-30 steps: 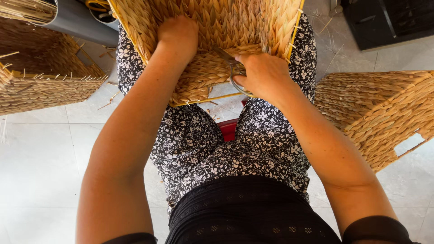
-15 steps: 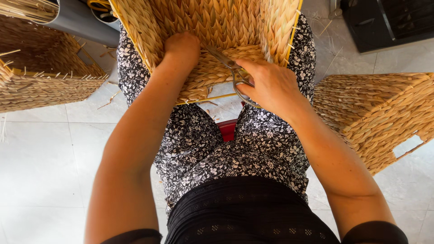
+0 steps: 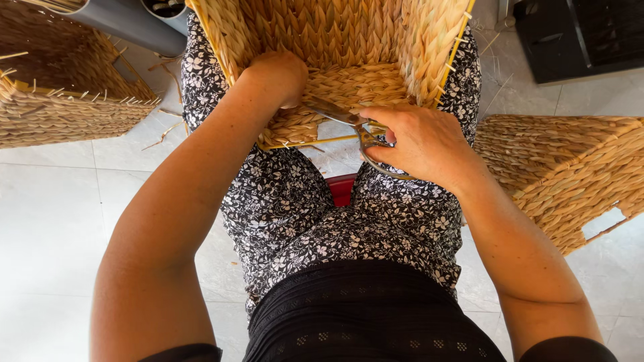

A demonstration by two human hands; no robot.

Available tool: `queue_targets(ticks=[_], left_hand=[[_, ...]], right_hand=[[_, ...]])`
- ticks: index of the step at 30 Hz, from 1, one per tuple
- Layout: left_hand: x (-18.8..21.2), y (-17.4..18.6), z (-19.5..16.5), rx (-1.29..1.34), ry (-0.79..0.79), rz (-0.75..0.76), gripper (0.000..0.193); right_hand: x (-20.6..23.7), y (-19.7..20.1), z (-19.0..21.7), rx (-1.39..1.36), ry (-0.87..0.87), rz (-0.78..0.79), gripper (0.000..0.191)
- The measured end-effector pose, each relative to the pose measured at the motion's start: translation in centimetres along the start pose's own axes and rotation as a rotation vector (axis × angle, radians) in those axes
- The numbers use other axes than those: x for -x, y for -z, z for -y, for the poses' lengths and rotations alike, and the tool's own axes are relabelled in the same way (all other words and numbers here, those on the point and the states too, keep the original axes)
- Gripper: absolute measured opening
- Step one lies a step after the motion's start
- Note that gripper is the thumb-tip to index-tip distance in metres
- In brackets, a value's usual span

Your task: The person sits on the floor holding a woven water-hyacinth basket on their lap and uses scissors to snip off protruding straw ends along the rim and inside walls. They rotate the basket to reach each side, then gather the cut straw pieces, rinse a bundle of straw at the sink, and collect the trimmings from the floor.

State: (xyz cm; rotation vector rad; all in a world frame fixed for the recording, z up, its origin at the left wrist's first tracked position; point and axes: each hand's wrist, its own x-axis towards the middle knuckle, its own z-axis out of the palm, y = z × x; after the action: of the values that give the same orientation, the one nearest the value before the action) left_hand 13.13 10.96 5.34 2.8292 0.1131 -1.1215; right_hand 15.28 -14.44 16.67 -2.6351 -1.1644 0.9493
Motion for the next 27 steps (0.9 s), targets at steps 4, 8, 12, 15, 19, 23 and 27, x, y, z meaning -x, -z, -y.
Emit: queue_targets(ticks=[4, 8, 12, 15, 19, 23, 27], left_hand=[[0.2, 0.2, 0.3, 0.035, -0.055, -0.054, 0.030], [0.3, 0.1, 0.2, 0.022, -0.072, -0.094, 0.029], [0.1, 0.1, 0.0, 0.047, -0.043, -0.100, 0.029], [0.1, 0.2, 0.0, 0.053, -0.055, -0.105, 0.030], [0.6, 0.4, 0.0, 0.045, -0.074, -0.116, 0.029], [0.6, 0.5, -0.3, 0.057, -0.044, -0.108, 0.031], [-0.1, 0.2, -0.3, 0.065, -0.021, -0.100, 0.028]], right_hand=[[-0.9, 0.1, 0.2, 0.015, 0.004, 0.006, 0.061], [-1.9, 0.2, 0.6, 0.057, 0.013, 0.007, 0.059], [-1.5, 0.4, 0.7, 0.047, 0.041, -0.004, 0.060], [-1.4, 0.3, 0.7, 0.062, 0.005, 0.026, 0.060], [-2.8, -0.7, 1.3, 0.055, 0.032, 0.032, 0.057], [-3.6, -1.6, 1.4, 0.101, 0.090, 0.013, 0.055], [-3.4, -1.8, 1.2, 0.091, 0.070, 0.041, 0.053]])
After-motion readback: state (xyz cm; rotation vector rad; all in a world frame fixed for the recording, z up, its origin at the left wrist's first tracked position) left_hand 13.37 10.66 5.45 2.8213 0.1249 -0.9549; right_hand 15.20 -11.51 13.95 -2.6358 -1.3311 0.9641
